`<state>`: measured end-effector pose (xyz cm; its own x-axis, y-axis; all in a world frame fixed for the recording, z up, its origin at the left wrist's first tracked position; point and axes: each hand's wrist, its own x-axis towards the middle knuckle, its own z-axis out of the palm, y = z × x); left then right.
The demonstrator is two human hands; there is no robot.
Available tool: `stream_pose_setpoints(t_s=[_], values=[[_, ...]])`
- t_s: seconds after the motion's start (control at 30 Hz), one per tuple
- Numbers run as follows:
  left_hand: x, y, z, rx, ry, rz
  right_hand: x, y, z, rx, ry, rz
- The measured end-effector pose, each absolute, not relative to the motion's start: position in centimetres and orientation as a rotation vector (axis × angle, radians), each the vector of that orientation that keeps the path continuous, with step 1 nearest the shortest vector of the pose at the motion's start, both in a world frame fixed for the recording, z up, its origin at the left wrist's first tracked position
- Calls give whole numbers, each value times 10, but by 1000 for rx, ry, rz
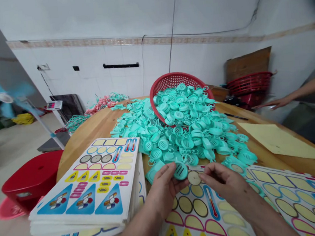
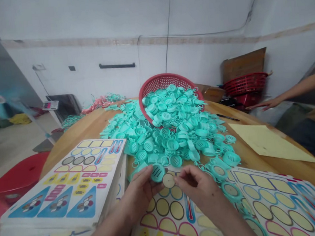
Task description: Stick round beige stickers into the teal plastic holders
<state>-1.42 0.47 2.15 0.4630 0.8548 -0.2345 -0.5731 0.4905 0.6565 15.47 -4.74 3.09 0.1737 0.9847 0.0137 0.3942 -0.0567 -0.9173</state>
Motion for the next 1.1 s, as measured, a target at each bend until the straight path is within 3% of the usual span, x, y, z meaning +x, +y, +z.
stream_pose_setpoints(t_s=[0.7, 0.97, 1.1], values=[[-7, 2, 17, 759, 843, 843, 155, -51, 37, -1619, -1506, 825], [-5, 7, 20, 726, 963, 962, 161, -45, 28, -1696, -1641, 281], [-7, 6, 25, 714, 924, 1000, 152, -43, 17, -1649, -1450, 620]])
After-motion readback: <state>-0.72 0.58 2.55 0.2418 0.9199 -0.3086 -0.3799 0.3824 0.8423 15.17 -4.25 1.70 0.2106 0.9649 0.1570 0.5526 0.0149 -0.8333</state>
